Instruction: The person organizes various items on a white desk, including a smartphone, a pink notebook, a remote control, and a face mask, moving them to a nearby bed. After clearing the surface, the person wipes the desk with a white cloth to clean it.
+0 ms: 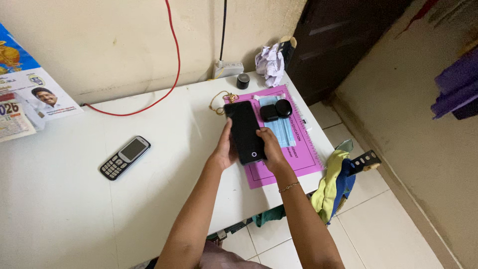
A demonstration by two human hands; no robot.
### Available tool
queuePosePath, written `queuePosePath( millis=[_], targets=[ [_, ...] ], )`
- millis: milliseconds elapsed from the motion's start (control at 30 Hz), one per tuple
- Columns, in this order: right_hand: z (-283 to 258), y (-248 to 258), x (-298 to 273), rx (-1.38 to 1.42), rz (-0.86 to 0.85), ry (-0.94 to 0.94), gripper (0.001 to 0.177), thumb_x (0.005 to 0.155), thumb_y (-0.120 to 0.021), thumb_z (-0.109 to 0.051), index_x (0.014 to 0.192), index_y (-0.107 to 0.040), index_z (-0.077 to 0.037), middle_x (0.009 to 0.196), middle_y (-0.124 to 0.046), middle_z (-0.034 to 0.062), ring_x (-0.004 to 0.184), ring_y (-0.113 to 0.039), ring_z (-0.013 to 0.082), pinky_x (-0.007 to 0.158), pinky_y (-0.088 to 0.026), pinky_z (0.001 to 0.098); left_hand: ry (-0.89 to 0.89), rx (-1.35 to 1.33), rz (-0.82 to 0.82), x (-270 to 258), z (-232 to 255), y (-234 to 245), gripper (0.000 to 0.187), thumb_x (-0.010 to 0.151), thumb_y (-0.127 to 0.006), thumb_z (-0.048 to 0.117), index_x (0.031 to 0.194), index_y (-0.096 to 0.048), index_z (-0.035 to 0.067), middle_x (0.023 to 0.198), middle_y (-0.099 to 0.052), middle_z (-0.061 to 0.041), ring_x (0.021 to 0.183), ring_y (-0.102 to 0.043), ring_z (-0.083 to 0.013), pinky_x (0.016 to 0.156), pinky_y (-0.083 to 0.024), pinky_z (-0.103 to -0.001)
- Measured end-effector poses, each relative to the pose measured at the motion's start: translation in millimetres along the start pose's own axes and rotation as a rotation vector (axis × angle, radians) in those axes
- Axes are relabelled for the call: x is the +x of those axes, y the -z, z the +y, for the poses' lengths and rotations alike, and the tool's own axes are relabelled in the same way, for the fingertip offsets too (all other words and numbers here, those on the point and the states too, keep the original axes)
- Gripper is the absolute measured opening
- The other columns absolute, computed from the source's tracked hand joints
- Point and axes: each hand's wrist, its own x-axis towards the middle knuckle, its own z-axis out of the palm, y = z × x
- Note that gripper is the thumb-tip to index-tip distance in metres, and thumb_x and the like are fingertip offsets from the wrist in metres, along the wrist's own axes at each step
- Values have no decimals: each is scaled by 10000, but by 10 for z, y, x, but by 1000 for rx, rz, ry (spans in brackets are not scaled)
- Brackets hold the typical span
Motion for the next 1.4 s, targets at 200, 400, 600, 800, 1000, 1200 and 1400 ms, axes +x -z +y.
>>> queuePosePath(
  millis=[200,400,600,800,1000,1200,1400],
  targets=[
    [146,-71,207,-361,-74,296,310,1091,-558,-323,999,-721,-76,842,-574,-11,759,-492,83,680,-434,285,-129,-159,-7,-211,-27,-35,705,831,-667,622,1304,-649,100,1173,-734,-103,1055,-708,-273,951,-571,-448],
    [-177,44,385,-691,381,430,325,1008,-621,-324,1058,-739,-25,886,-711,69,766,-614,115,679,-504,294,-138,-76,81,59,-226,38,619,837,-767,517,1282,-602,120,1153,-704,-66,1101,-679,-267,992,-554,-483],
    [-84,298,537,-669,384,522,203,937,-644,-165,1041,-741,-20,974,-717,66,762,-666,146,679,-532,325,-32,-55,115,177,-222,72,858,746,-528,832,1204,-681,122,1068,-748,-91,985,-717,-257,881,-590,-455],
    [-2,189,489,-659,255,262,304,994,-603,-275,1229,-672,-95,1020,-708,54,763,-679,105,644,-563,290,-131,-127,-237,180,-241,133,1093,820,-371,999,1241,-607,19,991,-682,-159,866,-694,-294,792,-598,-483],
    [-230,-261,69,-238,-31,132,457,1056,-459,-430,1301,-595,-69,893,-538,21,611,-500,116,462,-402,298,-161,-107,-434,-267,-78,56,1129,811,-345,949,1409,-570,19,1110,-691,-192,944,-679,-309,837,-586,-476],
    [-176,-672,-274,-302,-116,12,470,1059,-406,-459,1304,-613,-115,795,-593,-12,455,-374,63,373,-292,247,-228,-137,-387,-701,-111,202,1087,829,-348,933,1423,-550,46,1194,-688,-206,984,-701,-351,877,-584,-602],
    [109,-875,-678,-380,-233,90,417,1047,-442,-446,1283,-656,-178,602,-507,-65,387,-306,57,331,-236,247,-333,-152,-211,-1288,-336,339,1034,824,-379,910,1413,-565,79,1195,-692,-188,971,-713,-355,872,-582,-612]
  ],
)
